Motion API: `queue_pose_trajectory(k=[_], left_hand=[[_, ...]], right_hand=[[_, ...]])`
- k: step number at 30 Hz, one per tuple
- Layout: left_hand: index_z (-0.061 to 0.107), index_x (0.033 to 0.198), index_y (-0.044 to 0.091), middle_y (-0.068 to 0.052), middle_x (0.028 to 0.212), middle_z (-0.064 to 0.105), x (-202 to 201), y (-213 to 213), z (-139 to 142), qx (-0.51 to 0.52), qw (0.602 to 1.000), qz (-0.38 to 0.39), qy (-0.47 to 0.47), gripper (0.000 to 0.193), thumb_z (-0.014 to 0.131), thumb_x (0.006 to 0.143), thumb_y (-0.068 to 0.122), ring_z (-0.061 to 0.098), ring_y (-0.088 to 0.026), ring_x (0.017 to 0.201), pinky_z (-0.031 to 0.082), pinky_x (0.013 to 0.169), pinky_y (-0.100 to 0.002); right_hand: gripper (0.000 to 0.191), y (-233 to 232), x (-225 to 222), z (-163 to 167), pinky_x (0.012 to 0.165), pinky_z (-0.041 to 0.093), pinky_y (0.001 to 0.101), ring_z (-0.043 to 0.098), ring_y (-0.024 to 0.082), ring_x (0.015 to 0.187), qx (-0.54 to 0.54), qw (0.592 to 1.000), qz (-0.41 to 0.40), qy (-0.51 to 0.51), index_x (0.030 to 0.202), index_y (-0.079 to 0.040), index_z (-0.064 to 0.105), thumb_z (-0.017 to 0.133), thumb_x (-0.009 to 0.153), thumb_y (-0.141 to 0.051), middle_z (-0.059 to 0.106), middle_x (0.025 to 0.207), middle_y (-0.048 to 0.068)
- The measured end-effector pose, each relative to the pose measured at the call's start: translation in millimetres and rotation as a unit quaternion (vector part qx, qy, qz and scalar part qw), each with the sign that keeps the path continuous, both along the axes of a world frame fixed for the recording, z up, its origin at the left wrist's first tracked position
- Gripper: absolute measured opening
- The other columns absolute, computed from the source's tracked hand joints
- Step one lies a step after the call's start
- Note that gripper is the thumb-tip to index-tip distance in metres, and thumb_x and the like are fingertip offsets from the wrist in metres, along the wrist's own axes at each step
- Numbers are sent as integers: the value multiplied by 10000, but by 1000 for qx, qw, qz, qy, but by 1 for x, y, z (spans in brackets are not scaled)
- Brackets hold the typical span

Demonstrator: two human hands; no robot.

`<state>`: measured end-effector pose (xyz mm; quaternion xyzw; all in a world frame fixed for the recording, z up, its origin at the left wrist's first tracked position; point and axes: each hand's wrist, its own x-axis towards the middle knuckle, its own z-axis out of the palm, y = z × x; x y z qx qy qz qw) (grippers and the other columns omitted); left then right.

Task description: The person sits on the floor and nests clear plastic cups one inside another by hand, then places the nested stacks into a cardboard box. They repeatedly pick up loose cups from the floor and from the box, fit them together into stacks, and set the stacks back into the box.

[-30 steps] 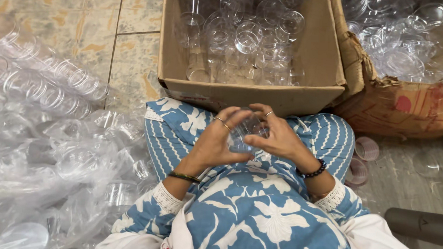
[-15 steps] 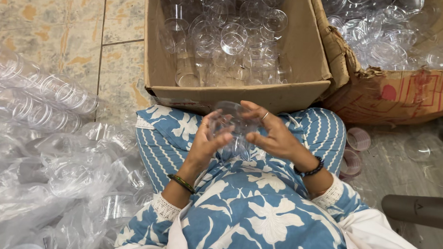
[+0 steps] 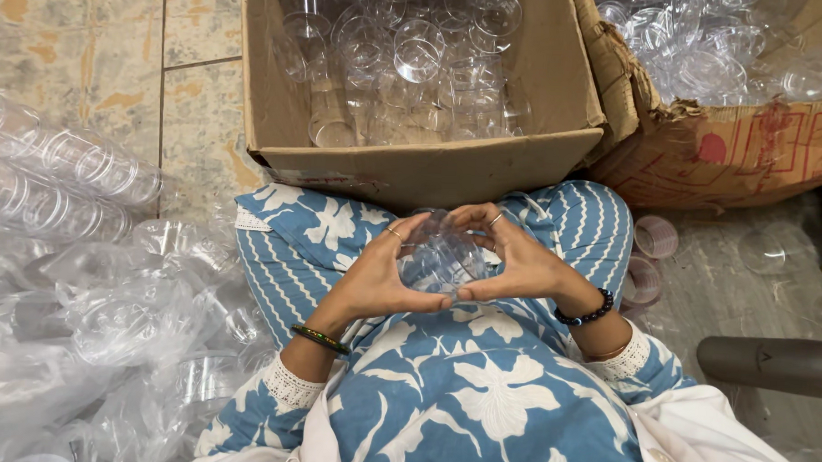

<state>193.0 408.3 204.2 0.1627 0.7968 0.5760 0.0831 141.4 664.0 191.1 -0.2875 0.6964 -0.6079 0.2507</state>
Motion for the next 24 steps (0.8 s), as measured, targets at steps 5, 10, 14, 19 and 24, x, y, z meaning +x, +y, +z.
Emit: queue_pose_trajectory(k=[5, 10, 14, 19, 24], left_hand=[[445, 1481, -60, -213, 1407, 570, -1, 2, 3, -41, 999, -17, -2, 1160, 940, 556, 436, 598, -304, 1310, 488, 1092, -375], [421, 1491, -63, -223, 1425, 562, 3, 0, 3, -34, 998, -35, -30, 1184, 940, 561, 454, 588, -312, 1329, 469, 1108, -377], [404, 1503, -70, -243, 1438, 551, 9, 2, 0, -52, 998, -41, -17, 1213, 950, 553, 452, 577, -337, 1343, 455, 1117, -397], [326, 1488, -108, -328, 1422, 487, 19, 26, -11, -196, 971, 48, 131, 1277, 982, 554, 464, 512, -465, 1300, 430, 1082, -479], [339, 1479, -104, -301, 1391, 528, 15, 37, -21, -211, 944, 112, 226, 1221, 956, 575, 436, 538, -464, 1282, 462, 1080, -503]], right_hand=[[925, 4, 4, -12, 1245, 331, 412, 434, 249, 1430, -24, 999, 18, -26, 1410, -36, 401, 946, 685, -214, 446, 1434, 126], [928, 2, 14, -12, 1247, 341, 422, 437, 276, 1457, -62, 996, 19, -59, 1397, -22, 394, 971, 689, -188, 429, 1513, 154], [1088, 4, 17, -6, 1151, 418, 407, 490, 254, 1363, 7, 994, 35, -103, 1524, -85, 334, 942, 633, -221, 448, 1483, 130], [986, -9, 17, -14, 1124, 478, 393, 553, 249, 1316, 46, 997, -12, -65, 1484, -77, 412, 938, 663, -223, 532, 1410, 132], [929, -21, 15, -29, 1069, 500, 371, 562, 229, 1263, 5, 995, -60, -86, 1447, -72, 450, 934, 667, -217, 521, 1391, 109]])
